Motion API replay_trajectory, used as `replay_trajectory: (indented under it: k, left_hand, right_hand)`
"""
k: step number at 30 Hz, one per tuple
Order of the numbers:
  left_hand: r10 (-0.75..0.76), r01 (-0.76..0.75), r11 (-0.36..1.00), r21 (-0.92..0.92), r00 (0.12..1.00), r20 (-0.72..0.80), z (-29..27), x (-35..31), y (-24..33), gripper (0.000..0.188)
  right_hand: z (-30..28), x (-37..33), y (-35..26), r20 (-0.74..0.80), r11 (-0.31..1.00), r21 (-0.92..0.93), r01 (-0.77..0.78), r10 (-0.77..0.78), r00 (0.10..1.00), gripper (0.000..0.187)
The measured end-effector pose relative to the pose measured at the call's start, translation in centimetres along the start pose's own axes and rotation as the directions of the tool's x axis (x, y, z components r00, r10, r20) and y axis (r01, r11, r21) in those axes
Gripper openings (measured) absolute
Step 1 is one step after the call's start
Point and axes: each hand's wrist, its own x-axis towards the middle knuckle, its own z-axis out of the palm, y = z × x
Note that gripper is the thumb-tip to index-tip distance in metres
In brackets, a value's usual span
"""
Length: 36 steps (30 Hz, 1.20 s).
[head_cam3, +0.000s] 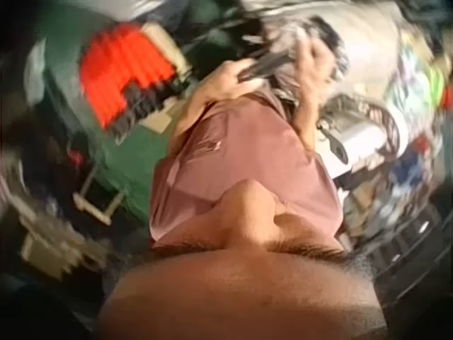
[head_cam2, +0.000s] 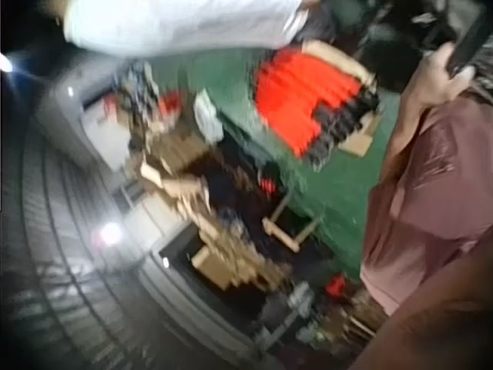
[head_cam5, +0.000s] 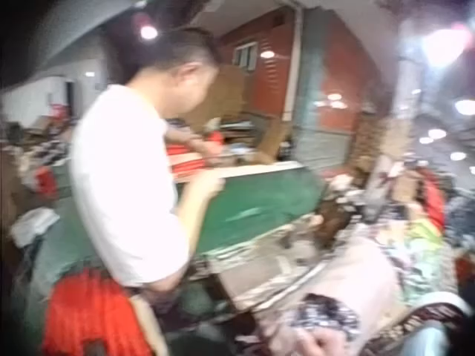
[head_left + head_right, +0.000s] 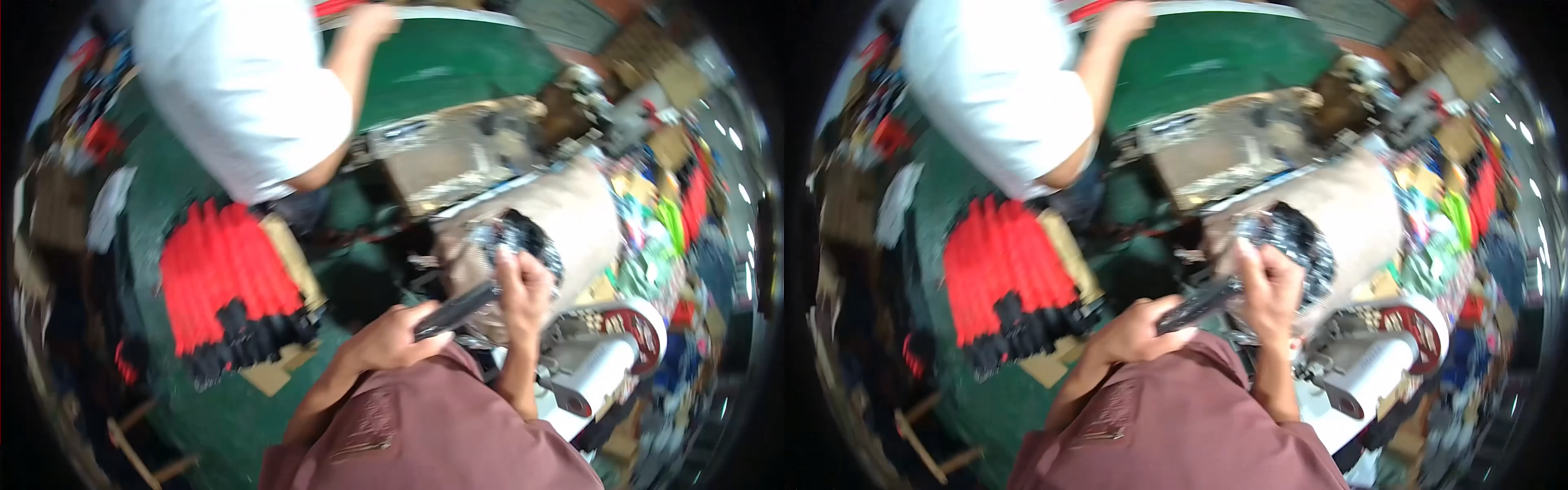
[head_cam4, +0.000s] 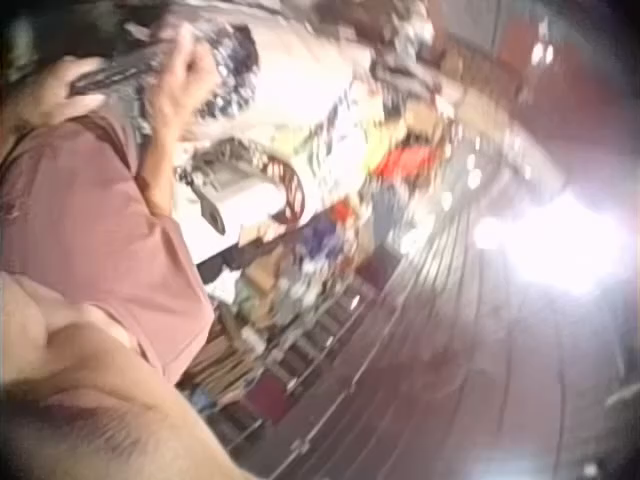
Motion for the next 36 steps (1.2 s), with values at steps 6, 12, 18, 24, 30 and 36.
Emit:
replay_trajectory:
  k: [6, 12, 18, 24, 30, 36]
  left_hand:
    - [-0.1, 0.095, 0.991, -0.098, 0.994, -0.042, 1.2, 1.3, 0.5, 0.031]
    - [-0.014, 0.047, 0.967, -0.249, 0.991, 0.136, 2.3, 3.5, -0.5, 0.046]
    - [-0.182, 0.353, 0.792, -0.498, 0.915, 0.359, 2.4, 4.3, 1.1, 0.074]
    - [-0.14, 0.312, 0.879, -0.361, 0.892, 0.43, 3.2, 6.3, 1.1, 0.069]
    - [-0.107, 0.249, 0.829, -0.501, 0.949, 0.296, 6.7, 9.1, 2.7, 0.05]
    - [-0.055, 0.145, 0.761, -0.632, 0.986, 0.16, 7.4, 8.4, 2.8, 0.036]
  right_hand:
    - [-0.4, -1.5, 1.5, -0.09, 0.867, 0.477, 0.145, -0.116, 0.989, 0.044]
    - [1.3, -2.9, 3.0, 0.19, 0.56, 0.808, -0.183, 0.047, 0.981, 0.071]
    - [-0.7, -2.2, 3.6, -0.104, 0.517, 0.853, 0.069, 0.038, 0.994, 0.06]
    - [-3.8, -3.3, 1.6, -0.045, 0.448, 0.894, -0.015, 0.123, 0.991, 0.038]
    - [-4.6, -6.5, 2.1, 0.075, 0.642, 0.742, -0.193, 0.207, 0.975, 0.032]
    - [-4.6, -5.4, 3.4, -0.109, 0.882, 0.465, 0.077, -0.029, 0.994, 0.052]
